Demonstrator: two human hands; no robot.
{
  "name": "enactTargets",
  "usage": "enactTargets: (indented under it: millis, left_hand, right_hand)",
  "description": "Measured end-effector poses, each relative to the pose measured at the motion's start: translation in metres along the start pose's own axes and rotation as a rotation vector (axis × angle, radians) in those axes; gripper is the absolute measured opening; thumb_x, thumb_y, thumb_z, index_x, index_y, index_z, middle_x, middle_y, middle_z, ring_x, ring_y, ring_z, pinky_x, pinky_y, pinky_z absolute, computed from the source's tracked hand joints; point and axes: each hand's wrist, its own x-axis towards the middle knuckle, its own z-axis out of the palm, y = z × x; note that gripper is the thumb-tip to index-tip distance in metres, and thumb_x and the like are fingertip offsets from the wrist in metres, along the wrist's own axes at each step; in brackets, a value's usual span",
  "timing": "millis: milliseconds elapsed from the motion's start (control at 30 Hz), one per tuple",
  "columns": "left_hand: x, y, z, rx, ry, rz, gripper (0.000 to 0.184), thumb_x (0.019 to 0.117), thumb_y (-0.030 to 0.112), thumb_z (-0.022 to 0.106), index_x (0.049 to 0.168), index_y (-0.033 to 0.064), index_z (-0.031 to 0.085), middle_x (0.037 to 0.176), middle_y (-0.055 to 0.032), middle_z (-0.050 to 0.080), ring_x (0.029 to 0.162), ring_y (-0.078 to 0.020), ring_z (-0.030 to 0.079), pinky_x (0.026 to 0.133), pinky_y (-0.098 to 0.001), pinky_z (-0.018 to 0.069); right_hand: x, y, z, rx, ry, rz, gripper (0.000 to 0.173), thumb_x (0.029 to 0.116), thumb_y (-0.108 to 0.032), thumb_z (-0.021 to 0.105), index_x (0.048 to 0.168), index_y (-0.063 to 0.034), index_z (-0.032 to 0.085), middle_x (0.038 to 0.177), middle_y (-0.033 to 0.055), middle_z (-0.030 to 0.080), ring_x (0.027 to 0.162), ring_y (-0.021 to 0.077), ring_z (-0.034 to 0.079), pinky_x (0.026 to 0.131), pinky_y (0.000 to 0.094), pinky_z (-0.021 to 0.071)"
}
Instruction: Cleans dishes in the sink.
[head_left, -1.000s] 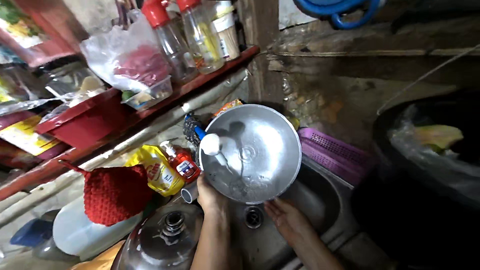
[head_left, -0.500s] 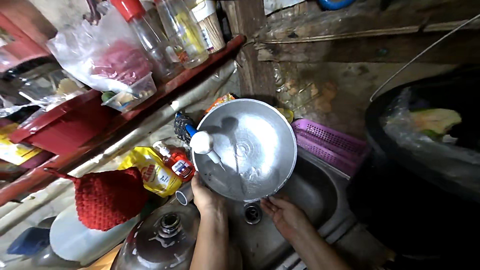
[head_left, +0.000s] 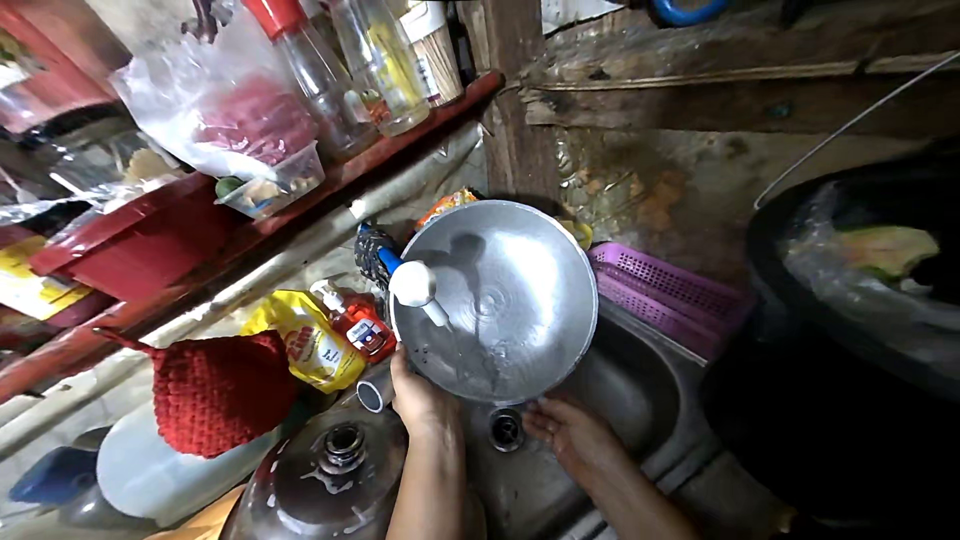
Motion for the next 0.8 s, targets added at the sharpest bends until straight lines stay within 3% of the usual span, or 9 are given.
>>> enactTargets:
  millis: [167,333,467,533,633,700,800]
  left_hand:
    - [-0.011,0.004,-0.008,0.033,-0.011,0.075,0.038,0.1075,0.031,0.05,0.134,0.0042,0.055,0.119,-0.0161,0.067,0.109,-0.027,0.067,0.092,-0.0491,0.0572]
    - [-0.022,0.009,-0.017,0.103,0.038,0.188,0.038,0.1037,0.024,0.061,0.136,0.0048,0.057,0.12,-0.0145,0.068,0.109,-0.0247,0.068,0.093,-0.0459,0.0576]
    - [-0.038,0.02,-0.02,0.137,0.031,0.221,0.038,0.1016,0.023,0.065,0.136,0.007,0.058,0.12,-0.0104,0.068,0.108,-0.021,0.067,0.093,-0.0432,0.0577]
    - [-0.044,0.026,-0.021,0.152,0.041,0.215,0.041,0.0997,0.024,0.068,0.136,0.0085,0.058,0.12,-0.0096,0.068,0.108,-0.0206,0.068,0.093,-0.0425,0.0581]
    - [-0.05,0.032,-0.021,0.168,0.064,0.194,0.041,0.0965,0.023,0.072,0.133,0.0098,0.059,0.119,-0.0082,0.068,0.107,-0.0196,0.067,0.092,-0.0421,0.0577]
    - [-0.052,0.035,-0.023,0.164,0.057,0.199,0.037,0.0953,0.021,0.073,0.128,0.0089,0.062,0.112,-0.0081,0.069,0.102,-0.0187,0.069,0.089,-0.0406,0.0588]
    - [-0.054,0.038,-0.027,0.14,0.034,0.213,0.032,0.0947,0.017,0.073,0.123,0.0065,0.064,0.106,-0.0095,0.071,0.096,-0.0194,0.07,0.086,-0.0404,0.0603]
  right_hand:
    - [0.008,-0.012,-0.012,-0.165,0.117,-0.1,0.02,0.104,-0.003,0.051,0.122,0.0053,0.055,0.1,0.0167,0.066,0.075,0.0224,0.069,0.068,0.0364,0.0616]
    - [0.021,-0.042,-0.025,-0.381,0.235,-0.224,0.036,0.1118,-0.022,0.039,0.123,0.0057,0.06,0.101,0.0162,0.066,0.079,0.0201,0.068,0.07,0.0356,0.0591]
    - [0.022,-0.061,-0.029,-0.613,0.218,-0.312,0.029,0.1093,-0.012,0.045,0.128,0.0033,0.061,0.112,0.0189,0.068,0.089,0.0229,0.07,0.078,0.0393,0.0586]
    - [0.026,-0.063,-0.033,-0.759,0.208,-0.385,0.024,0.1068,-0.009,0.05,0.122,0.0031,0.064,0.113,0.0189,0.069,0.091,0.0236,0.07,0.079,0.0412,0.0584]
    - [0.033,-0.066,-0.038,-0.941,0.192,-0.495,0.023,0.1069,-0.011,0.052,0.11,0.0053,0.068,0.101,0.0183,0.07,0.082,0.0226,0.068,0.077,0.0418,0.0579]
    - [0.037,-0.068,-0.043,-1.094,0.161,-0.507,0.035,0.1092,-0.023,0.051,0.101,0.0058,0.071,0.093,0.018,0.07,0.079,0.0238,0.066,0.077,0.0453,0.0555]
    - [0.035,-0.073,-0.047,-1.409,0.079,-0.405,0.042,0.1096,-0.029,0.049,0.106,0.0058,0.072,0.103,0.0245,0.07,0.095,0.0367,0.068,0.089,0.0584,0.0512]
